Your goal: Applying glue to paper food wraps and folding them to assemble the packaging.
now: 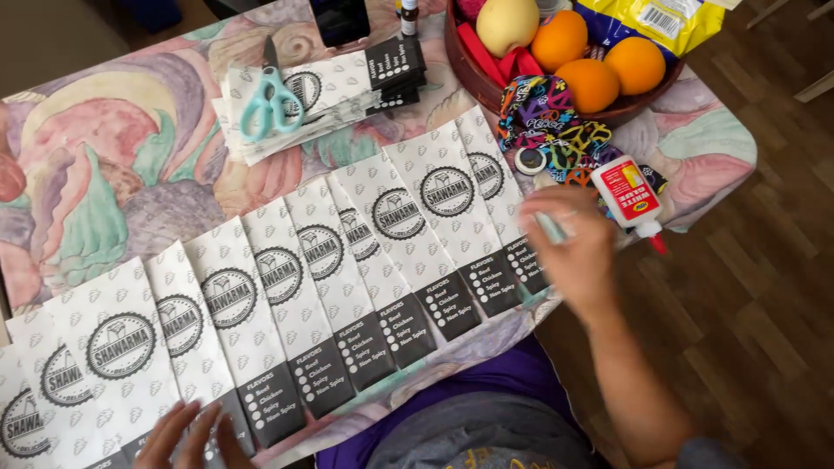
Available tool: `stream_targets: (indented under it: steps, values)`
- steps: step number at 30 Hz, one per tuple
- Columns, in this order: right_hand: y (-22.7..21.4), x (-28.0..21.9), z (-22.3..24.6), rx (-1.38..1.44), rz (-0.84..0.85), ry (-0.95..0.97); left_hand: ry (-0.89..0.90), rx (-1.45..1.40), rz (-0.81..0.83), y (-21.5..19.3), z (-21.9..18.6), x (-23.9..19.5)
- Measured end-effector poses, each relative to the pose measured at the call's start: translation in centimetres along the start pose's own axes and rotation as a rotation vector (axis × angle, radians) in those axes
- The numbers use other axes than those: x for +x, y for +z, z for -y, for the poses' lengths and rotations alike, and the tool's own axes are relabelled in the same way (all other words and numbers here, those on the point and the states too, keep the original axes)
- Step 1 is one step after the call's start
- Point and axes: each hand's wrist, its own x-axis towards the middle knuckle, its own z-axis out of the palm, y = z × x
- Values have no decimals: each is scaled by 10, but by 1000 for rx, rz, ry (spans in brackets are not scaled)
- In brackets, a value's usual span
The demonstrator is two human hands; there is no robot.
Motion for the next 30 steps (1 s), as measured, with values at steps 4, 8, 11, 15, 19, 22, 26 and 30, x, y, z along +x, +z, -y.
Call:
stream_targets:
  steps: [4,8,11,15,19,22,26,30]
  values:
    - [-86,-27,-119,-598,-92,157,291,-188,110,58,-128,41]
    - [-103,-22,-134,-340,97,648,578,-536,309,122,-221,51]
    - [-104,-13,-127,-203,200,773,626,-515,444,167,-261,31]
    - [-101,-21,-117,18,45,830,620,-289,502,212,-272,-3]
    - [-91,-69,-136,521,-221,681,580,-306,553,205,-274,5]
    - [-83,-86,-115,781,-364,688,536,-323,555,203,-274,8]
    - [-71,-114,-121,740,-376,574,539,-382,578,202,-273,9]
    - [-62,-125,-102,565,-241,614,550,-356,615,202,-268,4]
